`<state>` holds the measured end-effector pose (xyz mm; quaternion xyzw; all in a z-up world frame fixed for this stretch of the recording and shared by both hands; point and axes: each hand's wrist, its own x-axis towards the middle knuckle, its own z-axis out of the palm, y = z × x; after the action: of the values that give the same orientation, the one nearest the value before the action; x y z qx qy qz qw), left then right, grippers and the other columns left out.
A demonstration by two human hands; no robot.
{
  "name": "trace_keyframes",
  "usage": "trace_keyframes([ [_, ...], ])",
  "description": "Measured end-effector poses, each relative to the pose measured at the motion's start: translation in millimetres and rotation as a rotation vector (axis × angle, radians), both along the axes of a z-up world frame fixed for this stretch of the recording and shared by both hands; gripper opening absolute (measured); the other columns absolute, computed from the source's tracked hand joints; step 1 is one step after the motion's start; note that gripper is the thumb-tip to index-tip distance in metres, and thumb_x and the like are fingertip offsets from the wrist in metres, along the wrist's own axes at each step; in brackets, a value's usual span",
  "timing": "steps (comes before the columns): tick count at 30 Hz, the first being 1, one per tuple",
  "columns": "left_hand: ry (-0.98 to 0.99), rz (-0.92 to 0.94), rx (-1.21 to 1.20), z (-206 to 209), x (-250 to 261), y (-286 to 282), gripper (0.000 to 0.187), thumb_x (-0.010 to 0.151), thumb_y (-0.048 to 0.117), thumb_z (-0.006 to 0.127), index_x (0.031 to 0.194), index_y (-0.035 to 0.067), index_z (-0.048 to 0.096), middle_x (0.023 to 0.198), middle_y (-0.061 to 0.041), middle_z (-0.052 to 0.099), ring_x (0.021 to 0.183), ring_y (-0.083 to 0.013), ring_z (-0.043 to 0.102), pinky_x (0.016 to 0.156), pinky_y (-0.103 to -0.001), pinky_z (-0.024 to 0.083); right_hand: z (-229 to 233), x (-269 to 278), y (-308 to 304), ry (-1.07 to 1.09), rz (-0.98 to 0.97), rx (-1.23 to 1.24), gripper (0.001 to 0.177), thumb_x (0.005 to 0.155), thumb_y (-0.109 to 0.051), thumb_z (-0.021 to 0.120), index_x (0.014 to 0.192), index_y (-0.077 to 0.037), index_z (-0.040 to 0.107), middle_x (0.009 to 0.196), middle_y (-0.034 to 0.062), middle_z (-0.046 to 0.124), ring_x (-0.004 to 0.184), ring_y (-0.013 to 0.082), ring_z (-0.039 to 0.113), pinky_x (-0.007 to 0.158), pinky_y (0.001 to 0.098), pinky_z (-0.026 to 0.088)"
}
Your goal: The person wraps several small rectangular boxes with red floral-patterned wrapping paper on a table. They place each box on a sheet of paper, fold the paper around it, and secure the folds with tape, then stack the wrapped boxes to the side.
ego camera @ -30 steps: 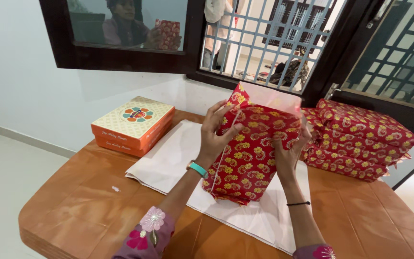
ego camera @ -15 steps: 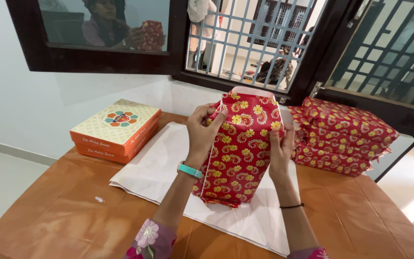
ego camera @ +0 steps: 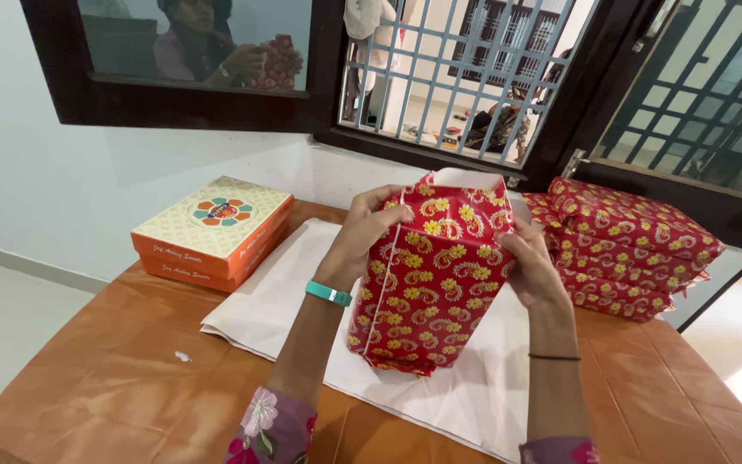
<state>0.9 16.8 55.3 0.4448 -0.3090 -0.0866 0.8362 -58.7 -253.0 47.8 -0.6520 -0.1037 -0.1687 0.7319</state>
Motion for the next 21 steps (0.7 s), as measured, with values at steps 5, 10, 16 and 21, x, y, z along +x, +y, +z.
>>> trace_keyframes([
  [5, -0.097, 0.017, 0.049, -8, 13, 3, 0.026, 0.088, -0.001, 0.066, 0.113, -0.006, 0.068, 0.097, -0.012, 0.074, 0.081, -0.0146, 0.073, 0.073, -0.026, 0.06, -22, 15, -13, -0.171, 0.03, 0.022, 0.033, 0.086, -0.003, 0.065, 0.119, -0.001, 0.065, 0.103, 0.0095, 0.072, 0.087, 0.0138, 0.07, 0.082, 0.0307, 0.062],
  [10, -0.388, 0.12, 0.085, -9, 19, 5, 0.016, 0.092, 0.003, 0.069, 0.106, -0.004, 0.073, 0.098, -0.01, 0.077, 0.085, -0.0127, 0.073, 0.077, -0.026, 0.06, -21, 16, -19, -0.356, 0.188, 0.1, 0.019, 0.096, 0.012, 0.061, 0.106, -0.003, 0.066, 0.107, 0.0096, 0.071, 0.094, 0.0127, 0.069, 0.085, 0.0287, 0.06],
  [16, -0.515, 0.097, 0.244, 2, -1, 18, 0.033, 0.086, 0.013, 0.075, 0.115, 0.0, 0.069, 0.1, -0.002, 0.073, 0.088, -0.0091, 0.071, 0.079, -0.025, 0.06, 2, -17, 1, -0.265, 0.035, -0.157, 0.03, 0.087, 0.006, 0.065, 0.115, -0.002, 0.071, 0.11, 0.0108, 0.072, 0.103, 0.0127, 0.07, 0.091, 0.0241, 0.059],
  [21, -0.625, 0.113, 0.339, 6, -8, 23, 0.024, 0.088, 0.006, 0.072, 0.109, -0.007, 0.072, 0.091, -0.007, 0.073, 0.086, -0.0094, 0.066, 0.078, -0.024, 0.056, 15, -34, 9, -0.428, 0.049, -0.447, 0.024, 0.088, 0.009, 0.072, 0.111, 0.003, 0.071, 0.125, 0.0102, 0.07, 0.116, 0.0151, 0.065, 0.099, 0.0265, 0.054],
])
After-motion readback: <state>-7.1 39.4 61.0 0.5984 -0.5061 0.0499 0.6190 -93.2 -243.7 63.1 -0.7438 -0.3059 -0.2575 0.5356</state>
